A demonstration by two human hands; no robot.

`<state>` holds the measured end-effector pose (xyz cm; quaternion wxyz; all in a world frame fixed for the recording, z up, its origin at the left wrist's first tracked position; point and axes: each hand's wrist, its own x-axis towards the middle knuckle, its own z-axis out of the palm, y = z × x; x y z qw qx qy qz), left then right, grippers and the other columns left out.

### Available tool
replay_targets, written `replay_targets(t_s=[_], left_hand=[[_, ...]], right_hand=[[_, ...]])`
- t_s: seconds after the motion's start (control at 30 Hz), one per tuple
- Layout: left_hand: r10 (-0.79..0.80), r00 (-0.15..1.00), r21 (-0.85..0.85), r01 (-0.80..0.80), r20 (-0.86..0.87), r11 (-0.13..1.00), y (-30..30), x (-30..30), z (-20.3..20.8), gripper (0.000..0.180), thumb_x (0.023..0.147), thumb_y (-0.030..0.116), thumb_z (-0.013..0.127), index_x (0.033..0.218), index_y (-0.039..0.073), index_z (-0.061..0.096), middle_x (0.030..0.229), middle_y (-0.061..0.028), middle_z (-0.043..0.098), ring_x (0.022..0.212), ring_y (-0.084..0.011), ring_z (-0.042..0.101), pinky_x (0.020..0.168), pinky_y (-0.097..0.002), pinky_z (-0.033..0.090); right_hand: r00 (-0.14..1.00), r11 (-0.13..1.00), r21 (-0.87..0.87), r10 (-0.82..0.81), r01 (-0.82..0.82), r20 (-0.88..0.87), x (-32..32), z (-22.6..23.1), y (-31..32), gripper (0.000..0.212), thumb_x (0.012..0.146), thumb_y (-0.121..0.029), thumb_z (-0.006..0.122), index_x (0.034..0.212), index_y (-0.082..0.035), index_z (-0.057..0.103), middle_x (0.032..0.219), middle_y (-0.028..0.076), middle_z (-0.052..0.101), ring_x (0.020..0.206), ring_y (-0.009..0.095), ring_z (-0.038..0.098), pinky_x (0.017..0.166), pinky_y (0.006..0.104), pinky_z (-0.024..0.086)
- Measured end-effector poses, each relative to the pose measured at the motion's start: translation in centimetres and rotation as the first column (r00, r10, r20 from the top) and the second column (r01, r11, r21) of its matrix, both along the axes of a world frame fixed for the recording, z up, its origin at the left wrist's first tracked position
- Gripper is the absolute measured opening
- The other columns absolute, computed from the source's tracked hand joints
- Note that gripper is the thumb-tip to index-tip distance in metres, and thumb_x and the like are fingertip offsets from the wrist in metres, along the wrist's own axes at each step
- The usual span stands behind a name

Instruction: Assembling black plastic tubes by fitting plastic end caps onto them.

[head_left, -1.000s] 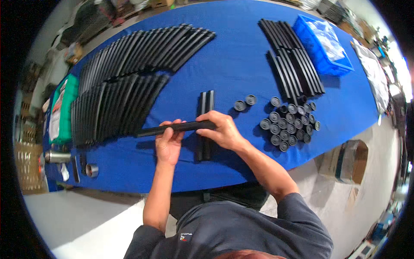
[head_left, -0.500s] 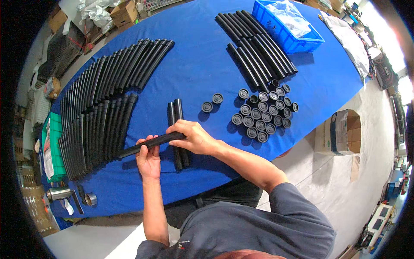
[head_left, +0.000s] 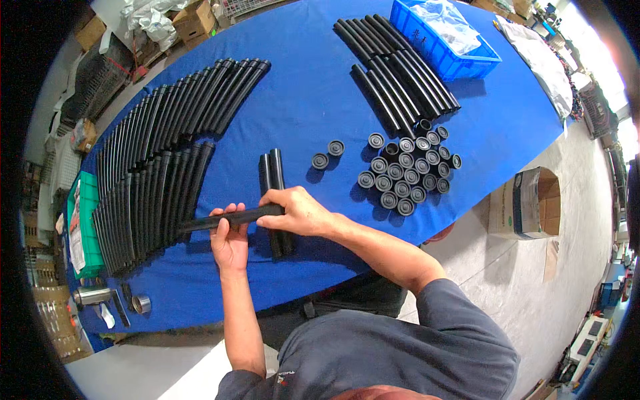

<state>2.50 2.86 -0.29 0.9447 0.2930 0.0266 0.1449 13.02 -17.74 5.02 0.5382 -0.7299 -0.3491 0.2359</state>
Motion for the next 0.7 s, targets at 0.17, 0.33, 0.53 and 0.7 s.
replay_targets(t_s=[0.17, 0.33, 0.53, 0.7], left_hand=[[0.004, 1.000, -0.008, -0.004, 0.019, 1.000, 0.2, 0.0, -0.3, 0.024, 0.095, 0.008, 0.062, 0.119, 0.006, 0.060, 0.127, -0.0190, 0.062, 0.126, -0.0348, 0.055, 0.106, -0.0497, 0.049], [-0.062, 0.998, -0.058, 0.064, 0.029, 0.996, 0.2, 0.0, 0.1, 0.025, 0.095, 0.008, 0.062, 0.119, 0.006, 0.060, 0.129, -0.0191, 0.061, 0.128, -0.0352, 0.053, 0.109, -0.0511, 0.045], [-0.026, 1.000, -0.089, 0.025, -0.010, 0.996, 0.0, 0.1, -0.2, 0.026, 0.092, 0.007, 0.065, 0.118, 0.008, 0.061, 0.128, -0.0199, 0.061, 0.126, -0.0368, 0.055, 0.106, -0.0542, 0.046], [-0.084, 0.996, -0.003, 0.084, 0.013, 0.996, -0.1, -0.2, 0.4, 0.026, 0.092, 0.006, 0.065, 0.117, 0.008, 0.061, 0.128, -0.0188, 0.062, 0.127, -0.0360, 0.054, 0.106, -0.0561, 0.046]], right_hand=[[0.945, 0.969, 0.239, -0.020, -0.062, 0.327, 0.6, -1.3, 0.2, 0.038, 0.078, -0.014, 0.076, 0.111, -0.001, 0.061, 0.093, 0.017, 0.064, 0.087, 0.033, 0.065, 0.074, 0.0415, 0.051], [0.999, 0.993, 0.118, 0.016, -0.019, 0.030, 1.1, -0.2, -0.5, 0.037, 0.079, -0.020, 0.077, 0.108, -0.002, 0.063, 0.080, 0.013, 0.064, 0.076, 0.030, 0.065, 0.069, 0.0386, 0.050], [0.928, 0.945, 0.325, -0.163, 0.049, 0.334, 0.8, -0.8, 0.0, 0.035, 0.080, -0.027, 0.075, 0.101, -0.001, 0.064, 0.076, 0.017, 0.063, 0.075, 0.034, 0.066, 0.067, 0.0416, 0.050], [0.999, 0.996, 0.076, -0.048, 0.050, -0.025, 0.6, 0.4, -0.3, 0.034, 0.080, -0.027, 0.074, 0.100, -0.001, 0.064, 0.076, 0.017, 0.064, 0.076, 0.033, 0.067, 0.068, 0.0398, 0.051]])
